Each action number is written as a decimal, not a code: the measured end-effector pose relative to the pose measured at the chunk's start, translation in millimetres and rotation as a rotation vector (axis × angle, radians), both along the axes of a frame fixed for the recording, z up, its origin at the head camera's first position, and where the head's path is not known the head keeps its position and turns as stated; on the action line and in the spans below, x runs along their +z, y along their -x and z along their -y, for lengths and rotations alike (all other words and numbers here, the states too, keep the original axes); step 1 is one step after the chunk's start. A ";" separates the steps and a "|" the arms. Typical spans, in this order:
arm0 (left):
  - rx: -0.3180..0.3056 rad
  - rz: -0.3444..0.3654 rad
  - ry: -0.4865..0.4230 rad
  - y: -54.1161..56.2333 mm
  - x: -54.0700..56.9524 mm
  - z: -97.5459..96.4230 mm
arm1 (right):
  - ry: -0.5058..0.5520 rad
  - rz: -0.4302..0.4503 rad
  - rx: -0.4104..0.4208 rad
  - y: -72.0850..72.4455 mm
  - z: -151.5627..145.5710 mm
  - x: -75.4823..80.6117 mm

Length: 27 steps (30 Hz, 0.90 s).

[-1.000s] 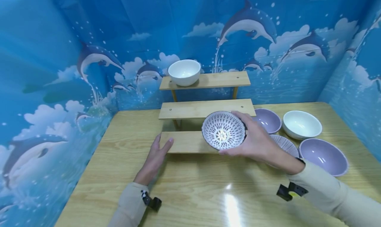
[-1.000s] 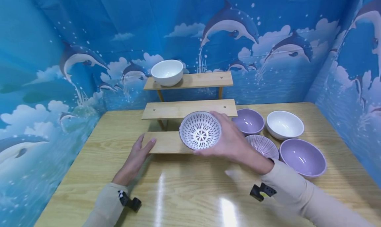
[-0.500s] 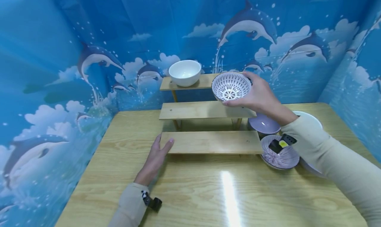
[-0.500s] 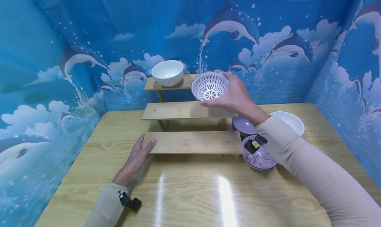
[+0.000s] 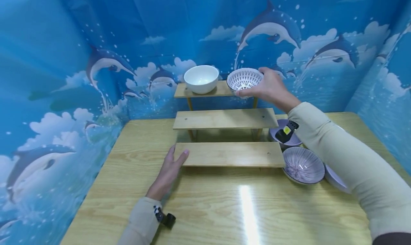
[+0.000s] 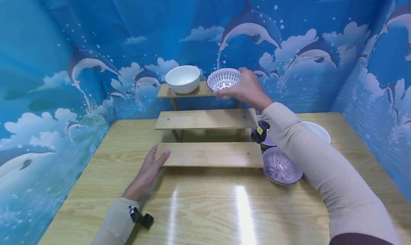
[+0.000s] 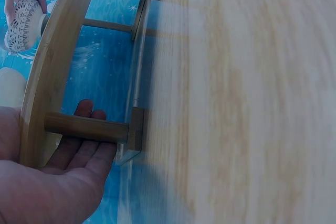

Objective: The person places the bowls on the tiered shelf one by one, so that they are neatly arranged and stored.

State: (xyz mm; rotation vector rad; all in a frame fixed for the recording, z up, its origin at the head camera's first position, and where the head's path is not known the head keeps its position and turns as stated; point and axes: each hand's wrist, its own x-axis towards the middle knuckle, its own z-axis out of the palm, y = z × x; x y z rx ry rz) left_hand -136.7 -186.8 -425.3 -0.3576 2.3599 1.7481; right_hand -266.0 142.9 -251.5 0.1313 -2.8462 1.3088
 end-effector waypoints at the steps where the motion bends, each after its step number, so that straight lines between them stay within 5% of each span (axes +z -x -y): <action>1: 0.001 0.001 0.002 0.2 0.1 -0.4 | 0.005 0.006 -0.004 2.2 0.6 0.4; 16: 0.005 -0.014 0.003 1.0 0.2 -2.7 | 0.100 0.036 0.015 25.6 13.2 3.3; 27: 0.005 -0.020 0.007 0.9 -0.7 -2.2 | 0.042 0.024 0.045 14.1 0.7 10.7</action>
